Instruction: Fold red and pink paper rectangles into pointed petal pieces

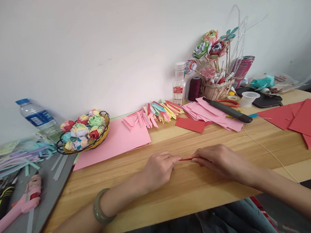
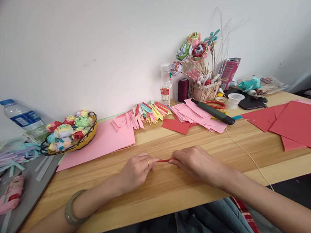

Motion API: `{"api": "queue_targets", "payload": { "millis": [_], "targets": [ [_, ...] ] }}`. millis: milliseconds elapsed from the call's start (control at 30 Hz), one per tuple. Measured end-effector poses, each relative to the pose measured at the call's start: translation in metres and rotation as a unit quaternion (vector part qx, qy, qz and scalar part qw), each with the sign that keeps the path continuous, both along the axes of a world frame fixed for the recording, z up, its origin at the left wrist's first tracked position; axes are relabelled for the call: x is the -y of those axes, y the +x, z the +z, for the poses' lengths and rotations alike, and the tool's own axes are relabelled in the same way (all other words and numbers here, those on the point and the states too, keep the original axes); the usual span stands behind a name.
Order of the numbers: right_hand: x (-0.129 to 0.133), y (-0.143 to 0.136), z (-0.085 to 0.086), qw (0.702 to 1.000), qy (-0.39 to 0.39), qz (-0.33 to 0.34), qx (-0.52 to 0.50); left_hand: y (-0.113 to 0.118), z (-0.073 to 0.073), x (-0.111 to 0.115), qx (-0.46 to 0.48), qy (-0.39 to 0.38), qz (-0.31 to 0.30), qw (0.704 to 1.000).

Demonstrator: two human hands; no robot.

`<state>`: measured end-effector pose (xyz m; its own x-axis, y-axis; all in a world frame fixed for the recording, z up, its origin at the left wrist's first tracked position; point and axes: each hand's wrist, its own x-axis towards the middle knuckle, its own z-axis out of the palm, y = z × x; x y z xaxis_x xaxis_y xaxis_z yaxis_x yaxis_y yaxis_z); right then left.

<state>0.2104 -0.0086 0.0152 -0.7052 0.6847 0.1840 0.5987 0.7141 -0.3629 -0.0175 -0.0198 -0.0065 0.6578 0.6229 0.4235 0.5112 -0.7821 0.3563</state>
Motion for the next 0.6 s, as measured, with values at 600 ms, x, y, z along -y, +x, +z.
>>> {"api": "queue_targets", "payload": {
  "millis": [600],
  "targets": [
    [-0.009,0.014,0.013,0.973,-0.184,-0.09,-0.107,-0.006,0.005,-0.003,0.137,-0.165,0.109,0.971]
  ]
}}
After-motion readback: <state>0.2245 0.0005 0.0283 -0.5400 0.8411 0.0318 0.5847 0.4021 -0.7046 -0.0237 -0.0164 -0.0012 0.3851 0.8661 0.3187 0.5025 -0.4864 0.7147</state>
